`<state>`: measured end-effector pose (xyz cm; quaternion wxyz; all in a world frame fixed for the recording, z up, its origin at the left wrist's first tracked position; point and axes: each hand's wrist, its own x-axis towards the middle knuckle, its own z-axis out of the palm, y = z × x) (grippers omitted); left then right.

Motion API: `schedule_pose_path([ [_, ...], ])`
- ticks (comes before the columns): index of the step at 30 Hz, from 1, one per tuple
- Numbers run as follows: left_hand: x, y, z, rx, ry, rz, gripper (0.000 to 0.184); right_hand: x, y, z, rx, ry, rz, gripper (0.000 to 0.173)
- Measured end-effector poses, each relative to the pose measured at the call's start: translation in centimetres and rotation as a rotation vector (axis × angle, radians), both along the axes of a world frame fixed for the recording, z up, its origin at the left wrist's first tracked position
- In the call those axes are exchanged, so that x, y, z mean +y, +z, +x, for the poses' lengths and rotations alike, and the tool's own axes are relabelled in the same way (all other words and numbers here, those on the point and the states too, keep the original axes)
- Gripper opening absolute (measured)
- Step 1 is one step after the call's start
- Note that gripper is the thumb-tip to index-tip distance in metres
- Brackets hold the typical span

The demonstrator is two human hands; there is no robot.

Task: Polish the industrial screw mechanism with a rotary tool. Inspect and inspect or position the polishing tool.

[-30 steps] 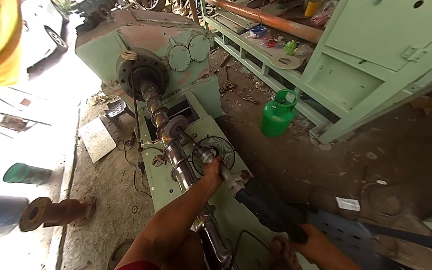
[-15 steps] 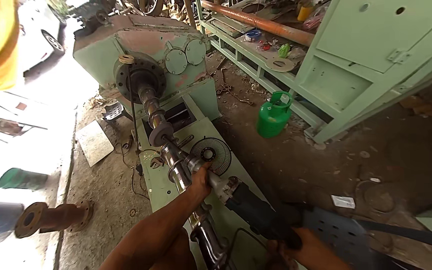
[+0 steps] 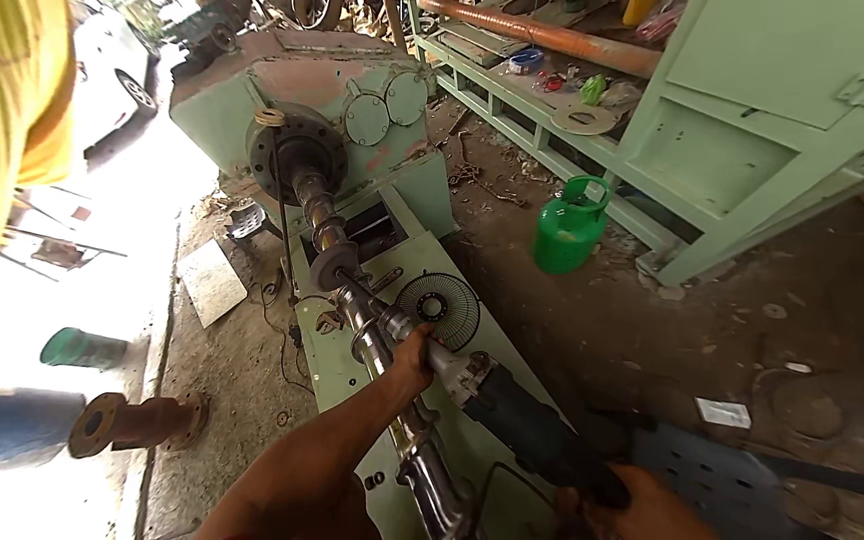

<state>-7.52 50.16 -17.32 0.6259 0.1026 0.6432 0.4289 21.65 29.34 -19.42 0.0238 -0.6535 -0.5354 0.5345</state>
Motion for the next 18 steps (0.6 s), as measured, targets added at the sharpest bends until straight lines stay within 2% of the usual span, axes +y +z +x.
schedule_pose_path([
  [7,1.6,-1.6,1.2,0.032,-0.016,0.015,0.022,-0.7,-0.8,-0.7,0.054,-0.089,-0.024,0.036],
  [14,2.7,-3.3,3.2,0.077,-0.002,-0.020,0.032,-0.8,-3.2,0.0,0.159,-0.193,-0.075,0.032],
  [18,2.7,-3.0,3.1,0.082,0.007,-0.008,0.030,-0.4,-3.5,0.4,0.159,-0.166,-0.053,0.034],
])
